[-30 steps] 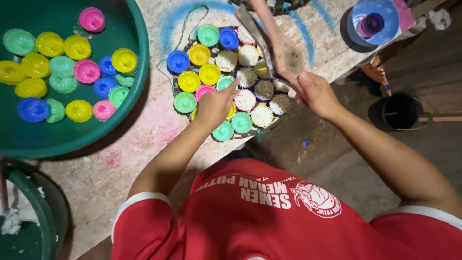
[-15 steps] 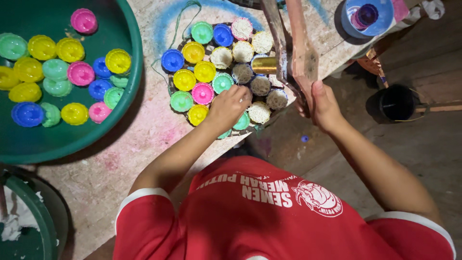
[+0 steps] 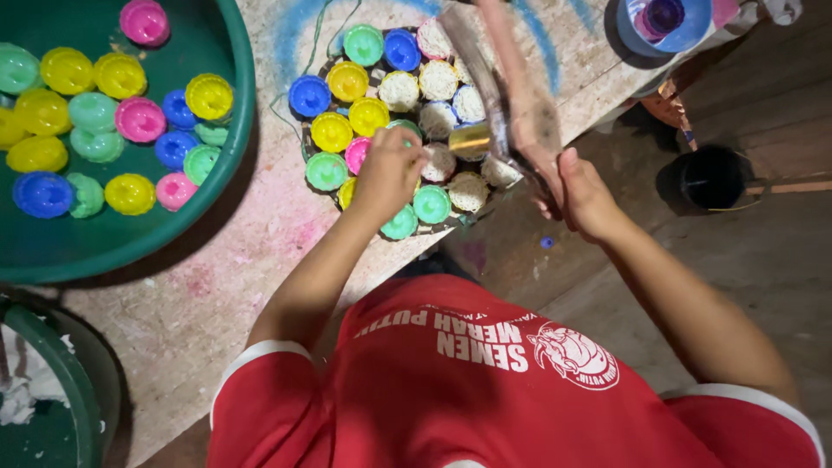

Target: The person scoops a white paste from a green basin using a pink scoop and a wooden tool, then fills small colorful plastic caps arranged in a basket. The person repeats this process, filling multiple caps with the paste.

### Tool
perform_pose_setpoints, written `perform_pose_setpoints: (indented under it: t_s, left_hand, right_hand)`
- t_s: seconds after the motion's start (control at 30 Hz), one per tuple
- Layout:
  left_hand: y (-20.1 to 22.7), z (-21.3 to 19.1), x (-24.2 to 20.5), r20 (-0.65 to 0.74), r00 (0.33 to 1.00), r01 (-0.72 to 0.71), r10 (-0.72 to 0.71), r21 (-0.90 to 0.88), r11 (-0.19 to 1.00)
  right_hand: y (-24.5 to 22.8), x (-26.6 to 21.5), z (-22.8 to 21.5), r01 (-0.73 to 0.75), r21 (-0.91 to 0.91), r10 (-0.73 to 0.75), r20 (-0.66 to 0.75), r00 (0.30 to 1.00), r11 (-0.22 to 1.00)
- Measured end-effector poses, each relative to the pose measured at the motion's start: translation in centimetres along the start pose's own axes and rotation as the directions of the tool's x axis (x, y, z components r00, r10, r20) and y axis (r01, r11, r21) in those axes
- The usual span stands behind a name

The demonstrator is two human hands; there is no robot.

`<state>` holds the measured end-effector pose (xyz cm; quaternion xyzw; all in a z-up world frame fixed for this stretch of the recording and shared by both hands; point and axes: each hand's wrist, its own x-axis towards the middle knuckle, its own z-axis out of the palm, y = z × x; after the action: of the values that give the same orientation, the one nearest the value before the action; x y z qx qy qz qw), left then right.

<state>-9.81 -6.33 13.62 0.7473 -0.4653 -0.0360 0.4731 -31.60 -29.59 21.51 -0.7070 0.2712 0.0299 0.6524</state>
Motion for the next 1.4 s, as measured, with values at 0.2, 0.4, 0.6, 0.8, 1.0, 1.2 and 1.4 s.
perform_pose_setpoints:
  t_s: [0.2,0.4,0.6,0.8,1.0,1.2,1.4]
  left_hand:
    - [1.3,0.7,2.3,0.234,0.901,0.065,-0.365,-0.906,-0.419]
    - [1.4,1.8,3.2,0.129,0.851,-0.182,-0.509,-0.836,-0.517]
    - [-0.6,1.8,1.8,0.125,0.838,-0.201,-0.531,-0.835,-0.513]
    - [-1.1,3.0,1.9,0.153,0.803,-0.214,-0.576,-0.829,-0.517]
    - [-1.7,1.5,2.7,0.130,0.837,-0.191,-0.531,-0.840,-0.507]
    - [-1.2,1.3,1.9,0.199,0.713,-0.183,-0.672,-0.873,-0.452]
    - [0.5,2.7,4.1,0.194,0.667,-0.233,-0.720,-0.863,-0.448]
  right_hand:
    - [-2.8,0.9,1.3,-0.367,-0.216,0.424,0.378,0.823,0.905]
    - [-5.2,2.3,2.2,-0.281,-0.565,0.445,0.174,0.879,0.776]
    - [-4.5,1.4,4.9,-0.083,-0.716,0.225,0.105,0.969,0.693]
    - [-5.9,0.9,5.4,0.081,-0.795,0.039,0.130,0.991,0.601]
    - [-5.0,1.4,6.8,0.076,-0.806,-0.024,0.077,0.997,0.587]
    - [-3.9,1.5,6.7,0.125,-0.727,-0.013,0.157,0.988,0.676]
    - [-4.4,2.1,4.5,0.092,-0.821,-0.026,0.094,0.995,0.564]
